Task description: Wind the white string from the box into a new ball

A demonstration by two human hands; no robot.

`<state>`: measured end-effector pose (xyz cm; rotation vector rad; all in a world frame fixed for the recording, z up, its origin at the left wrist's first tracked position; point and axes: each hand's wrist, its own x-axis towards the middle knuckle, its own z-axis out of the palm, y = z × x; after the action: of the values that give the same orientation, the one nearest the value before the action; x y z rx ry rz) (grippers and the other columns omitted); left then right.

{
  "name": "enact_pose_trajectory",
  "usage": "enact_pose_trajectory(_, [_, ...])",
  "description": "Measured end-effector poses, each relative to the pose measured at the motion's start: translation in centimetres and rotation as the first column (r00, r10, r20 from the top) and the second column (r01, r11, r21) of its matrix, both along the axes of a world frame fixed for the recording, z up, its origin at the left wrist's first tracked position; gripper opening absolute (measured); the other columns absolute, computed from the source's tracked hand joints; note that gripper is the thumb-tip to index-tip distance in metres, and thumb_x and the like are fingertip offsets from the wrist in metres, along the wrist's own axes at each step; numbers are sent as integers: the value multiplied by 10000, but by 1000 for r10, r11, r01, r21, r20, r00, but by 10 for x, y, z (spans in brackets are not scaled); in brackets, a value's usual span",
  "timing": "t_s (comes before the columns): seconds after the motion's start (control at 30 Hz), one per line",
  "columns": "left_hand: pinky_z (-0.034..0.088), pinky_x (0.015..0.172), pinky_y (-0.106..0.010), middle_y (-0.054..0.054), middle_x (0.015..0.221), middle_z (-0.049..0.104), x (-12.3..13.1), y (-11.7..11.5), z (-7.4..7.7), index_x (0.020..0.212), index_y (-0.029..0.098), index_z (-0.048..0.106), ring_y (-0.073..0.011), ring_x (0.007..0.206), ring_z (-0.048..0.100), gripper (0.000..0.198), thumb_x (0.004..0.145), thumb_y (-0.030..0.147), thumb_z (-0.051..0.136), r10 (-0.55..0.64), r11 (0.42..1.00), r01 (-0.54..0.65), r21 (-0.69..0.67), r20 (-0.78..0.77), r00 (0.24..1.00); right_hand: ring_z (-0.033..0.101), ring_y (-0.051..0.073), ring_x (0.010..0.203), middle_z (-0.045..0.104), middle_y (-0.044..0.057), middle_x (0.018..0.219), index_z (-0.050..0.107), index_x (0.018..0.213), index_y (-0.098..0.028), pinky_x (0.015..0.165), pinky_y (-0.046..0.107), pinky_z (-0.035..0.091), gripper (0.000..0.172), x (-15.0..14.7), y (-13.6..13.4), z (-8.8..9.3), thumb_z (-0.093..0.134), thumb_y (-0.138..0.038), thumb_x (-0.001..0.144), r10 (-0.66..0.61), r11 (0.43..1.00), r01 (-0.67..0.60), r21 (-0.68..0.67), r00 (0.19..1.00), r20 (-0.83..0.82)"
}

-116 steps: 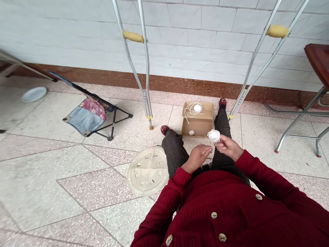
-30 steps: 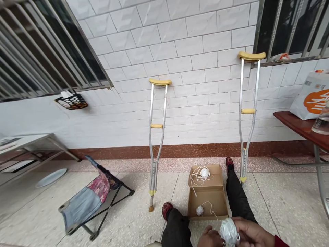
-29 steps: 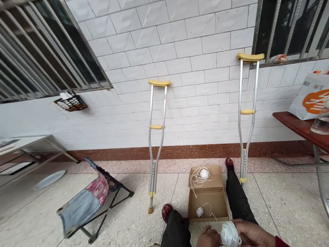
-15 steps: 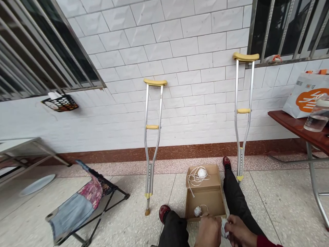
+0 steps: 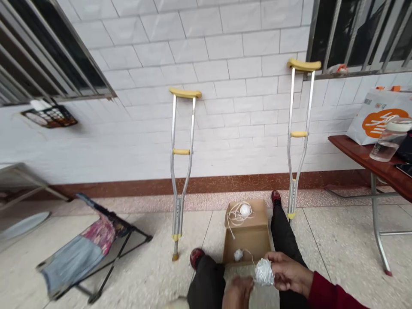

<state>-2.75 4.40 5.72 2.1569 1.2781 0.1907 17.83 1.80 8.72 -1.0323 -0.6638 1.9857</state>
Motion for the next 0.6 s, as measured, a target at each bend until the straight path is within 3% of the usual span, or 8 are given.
enact_pose_trajectory(0.1, [442,961,-411,-42,834,699,11,-1,14,845,262,693,-243,859,633,266,923,262,439,-145,979,141,149,20,989,335,15,293,562,-73,545,568,860,-175,325,167,110,311,1,-19,11,690,-176,575,192,977,-193,-95,981,-21])
enact_pose_trajectory(0.17, [455,898,-361,-45,817,674,20,1,23,788,226,669,-226,886,610,268,929,213,441,-226,937,218,272,-1,974,317,8,293,551,-78,538,565,865,-170,322,173,93,292,1,-29,13,680,-190,598,221,966,-218,-136,975,2])
enact_pose_trajectory(0.23, [426,939,-350,-38,779,663,25,5,29,788,196,663,-196,853,604,270,935,155,440,-299,893,284,349,-11,954,303,0,297,539,-82,536,554,856,-171,320,175,78,264,5,-36,13,677,-222,628,198,967,-188,-173,979,41])
enact_pose_trajectory(0.4, [396,930,-336,-41,789,658,25,18,35,759,151,642,-167,838,592,328,974,143,395,-335,885,320,338,-16,942,320,9,275,574,-63,530,531,850,-177,314,166,87,230,17,-46,-2,640,-211,650,280,944,-246,-219,950,138])
enact_pose_trajectory(0.47, [374,958,-352,-44,818,666,29,19,40,789,152,650,-171,851,591,310,976,164,404,-327,887,317,336,-30,945,344,32,259,557,-59,477,522,821,-175,309,163,92,225,18,-44,-12,638,-183,629,236,953,-178,-245,943,234])
enact_pose_trajectory(0.6, [367,956,-385,-80,802,668,52,4,52,790,132,660,-201,826,595,262,945,163,451,-303,881,323,346,-111,947,376,53,280,492,-75,425,466,742,-192,309,165,119,201,14,-23,-30,632,-173,631,-50,965,146,-218,918,393])
